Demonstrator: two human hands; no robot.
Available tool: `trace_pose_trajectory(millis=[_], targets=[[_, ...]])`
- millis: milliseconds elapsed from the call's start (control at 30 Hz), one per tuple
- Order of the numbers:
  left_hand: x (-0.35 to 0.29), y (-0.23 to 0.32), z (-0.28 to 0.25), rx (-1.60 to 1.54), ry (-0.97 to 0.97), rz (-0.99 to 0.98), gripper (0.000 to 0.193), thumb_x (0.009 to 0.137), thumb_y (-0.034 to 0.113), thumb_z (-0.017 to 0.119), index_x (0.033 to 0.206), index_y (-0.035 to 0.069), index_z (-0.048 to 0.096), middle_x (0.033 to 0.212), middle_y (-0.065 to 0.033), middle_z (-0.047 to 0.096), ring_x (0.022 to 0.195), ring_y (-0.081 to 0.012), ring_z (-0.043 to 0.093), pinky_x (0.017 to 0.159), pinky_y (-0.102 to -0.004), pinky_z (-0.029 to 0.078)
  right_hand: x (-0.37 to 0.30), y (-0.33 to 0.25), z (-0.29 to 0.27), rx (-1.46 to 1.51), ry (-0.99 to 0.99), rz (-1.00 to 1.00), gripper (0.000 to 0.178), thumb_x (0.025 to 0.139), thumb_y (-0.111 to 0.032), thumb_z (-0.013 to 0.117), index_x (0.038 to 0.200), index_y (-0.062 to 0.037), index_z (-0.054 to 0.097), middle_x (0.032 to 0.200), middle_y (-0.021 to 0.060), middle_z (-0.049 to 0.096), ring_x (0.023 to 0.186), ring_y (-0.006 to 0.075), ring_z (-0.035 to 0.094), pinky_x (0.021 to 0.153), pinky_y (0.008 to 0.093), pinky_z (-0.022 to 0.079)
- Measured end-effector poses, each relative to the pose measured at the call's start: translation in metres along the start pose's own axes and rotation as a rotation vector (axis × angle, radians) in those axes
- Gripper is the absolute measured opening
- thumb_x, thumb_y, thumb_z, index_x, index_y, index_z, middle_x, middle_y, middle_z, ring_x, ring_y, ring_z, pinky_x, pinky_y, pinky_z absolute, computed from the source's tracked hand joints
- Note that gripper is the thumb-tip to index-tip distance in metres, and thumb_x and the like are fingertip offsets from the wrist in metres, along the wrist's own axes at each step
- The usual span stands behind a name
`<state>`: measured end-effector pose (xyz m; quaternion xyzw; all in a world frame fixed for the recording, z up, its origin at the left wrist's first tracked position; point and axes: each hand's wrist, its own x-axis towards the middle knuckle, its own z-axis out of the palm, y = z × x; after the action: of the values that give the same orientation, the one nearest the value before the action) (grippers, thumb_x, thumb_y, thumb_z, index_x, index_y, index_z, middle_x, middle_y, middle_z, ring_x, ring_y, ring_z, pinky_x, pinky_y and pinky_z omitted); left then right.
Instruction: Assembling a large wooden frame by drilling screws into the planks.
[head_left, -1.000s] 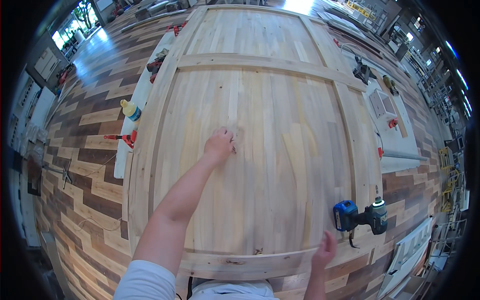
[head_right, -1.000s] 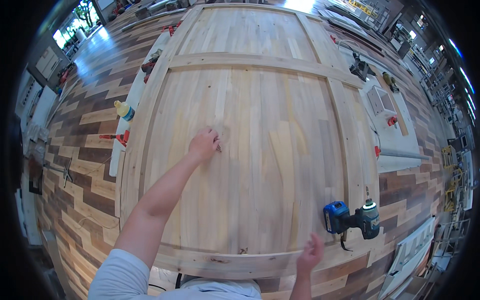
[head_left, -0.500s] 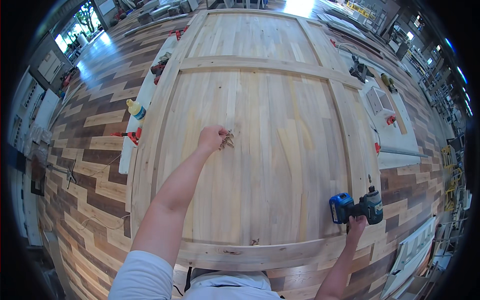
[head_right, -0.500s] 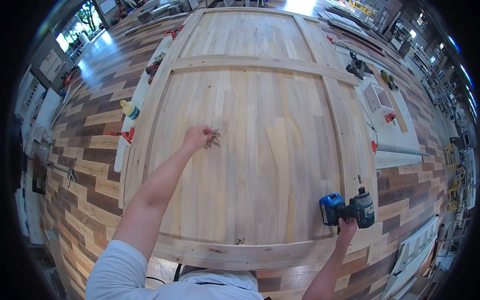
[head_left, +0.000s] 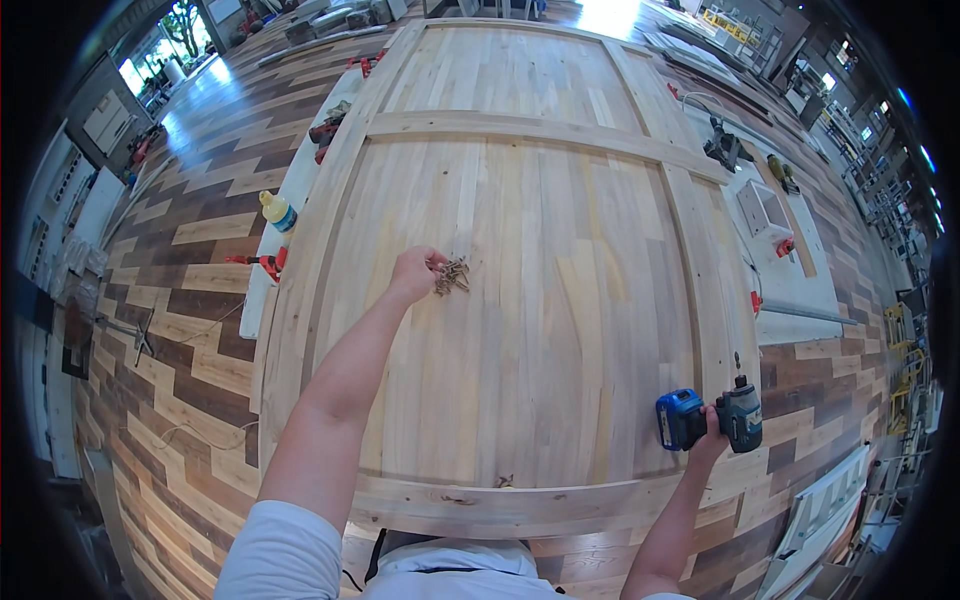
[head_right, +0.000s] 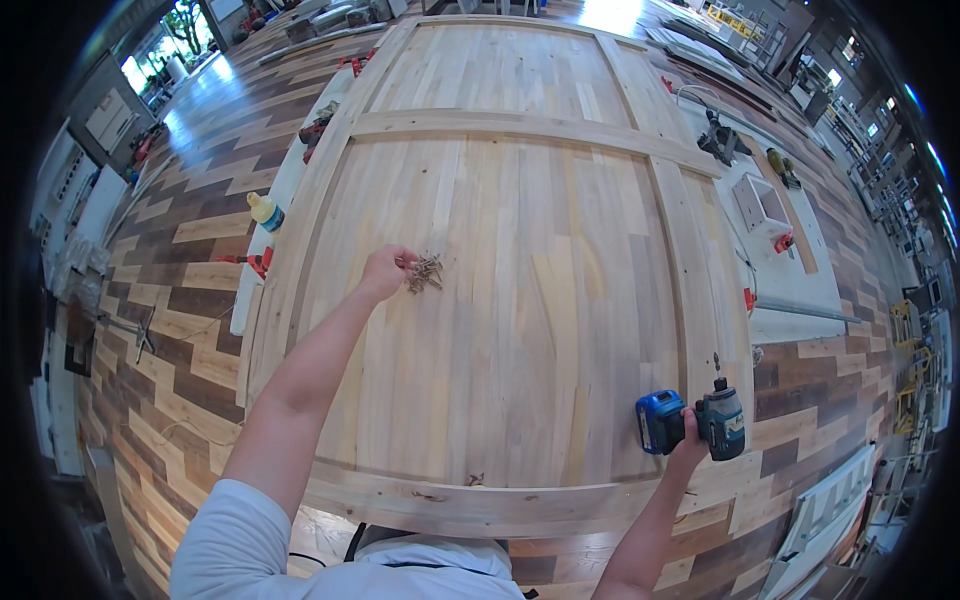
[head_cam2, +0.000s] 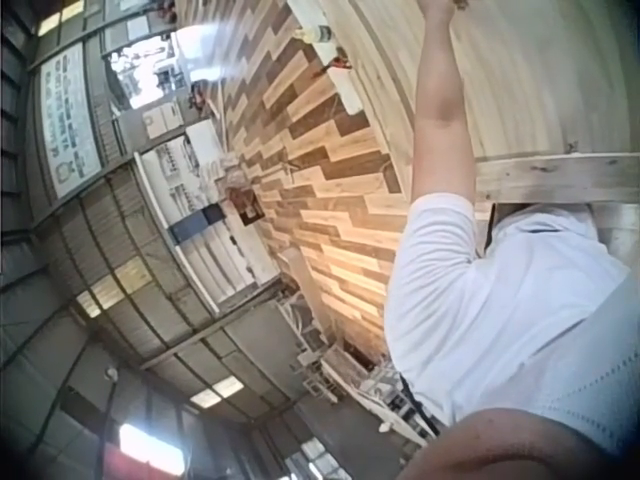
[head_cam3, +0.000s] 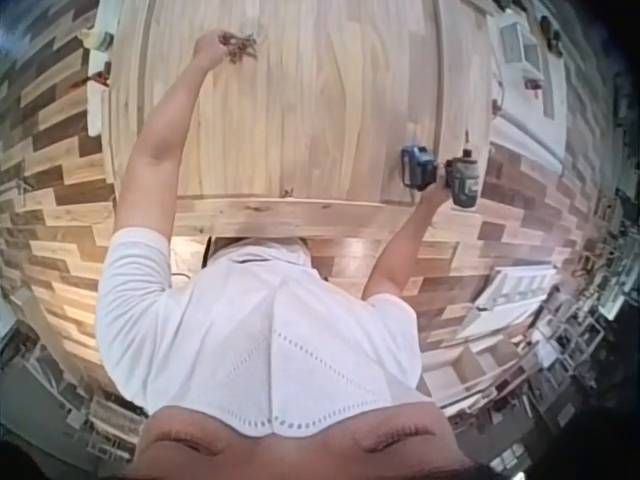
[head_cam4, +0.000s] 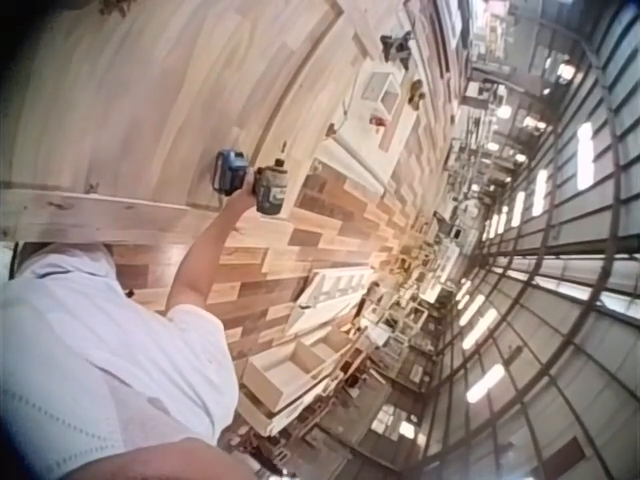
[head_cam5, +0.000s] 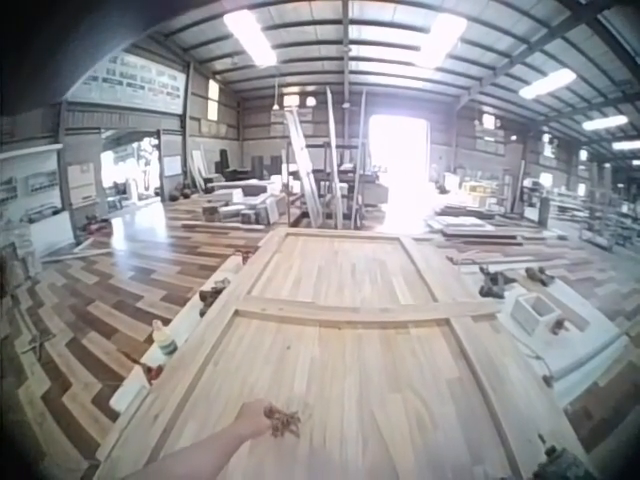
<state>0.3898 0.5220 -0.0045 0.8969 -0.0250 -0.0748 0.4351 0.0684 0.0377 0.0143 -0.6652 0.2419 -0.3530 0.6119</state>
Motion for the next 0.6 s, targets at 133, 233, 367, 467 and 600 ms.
trace_pose_trajectory(millis=[133,233,367,467,600], targets=[[-0.001,0.006,0.009,0.041,0.05,0.028,0.021,0.07,-0.001,0.066,0.091,0.001,0.064,0.078,-0.0069,0.065,0.071,-0.0125,0.063,0.065,-0.0255,0.051,0.002,0.003,-0.004,-0.009,0.022,-0.01,0.04,0.08,0.0,0.058,0.118,0.0014,0.049,0.084,0.0024,0.054,0.076,0.0106,0.053,0.081,0.0257,0.044],[0.0,0.004,0.01,0.05,0.076,0.021,0.021,0.07,0.003,0.069,0.09,0.0,0.064,0.073,-0.0064,0.065,0.064,-0.0121,0.062,0.06,-0.025,0.05,0.001,0.004,-0.003,-0.006,0.047,0.003,0.038,0.079,0.0,0.058,0.117,0.0016,0.05,0.084,0.0022,0.054,0.076,0.0107,0.052,0.081,0.0255,0.043],[0.006,-0.006,0.004,0.053,0.079,0.04,0.022,0.07,0.005,0.07,0.09,0.0,0.064,0.069,-0.0059,0.064,0.059,-0.011,0.061,0.057,-0.0246,0.049,-0.001,0.005,-0.002,-0.015,0.038,-0.003,0.035,0.079,0.0,0.058,0.114,0.0018,0.052,0.084,0.0021,0.054,0.078,0.0111,0.052,0.083,0.0259,0.042],[0.008,-0.013,0.002,0.057,0.031,0.01,0.022,0.07,0.007,0.071,0.09,0.002,0.065,0.073,-0.007,0.065,0.065,-0.0138,0.063,0.059,-0.027,0.049,-0.002,0.004,0.001,-0.006,0.023,0.005,0.032,0.079,-0.001,0.058,0.11,0.0018,0.053,0.085,0.002,0.054,0.08,0.0118,0.052,0.085,0.0269,0.041],[0.001,-0.013,0.007,0.379,0.014,0.169,0.025,0.069,0.011,0.071,0.093,0.007,0.067,0.078,-0.0093,0.066,0.073,-0.0228,0.064,0.066,-0.0342,0.05,-0.001,-0.002,-0.002,-0.012,0.041,-0.009,0.025,0.078,-0.001,0.058,0.104,0.0011,0.055,0.086,0.0021,0.055,0.081,0.0123,0.053,0.085,0.0273,0.041]])
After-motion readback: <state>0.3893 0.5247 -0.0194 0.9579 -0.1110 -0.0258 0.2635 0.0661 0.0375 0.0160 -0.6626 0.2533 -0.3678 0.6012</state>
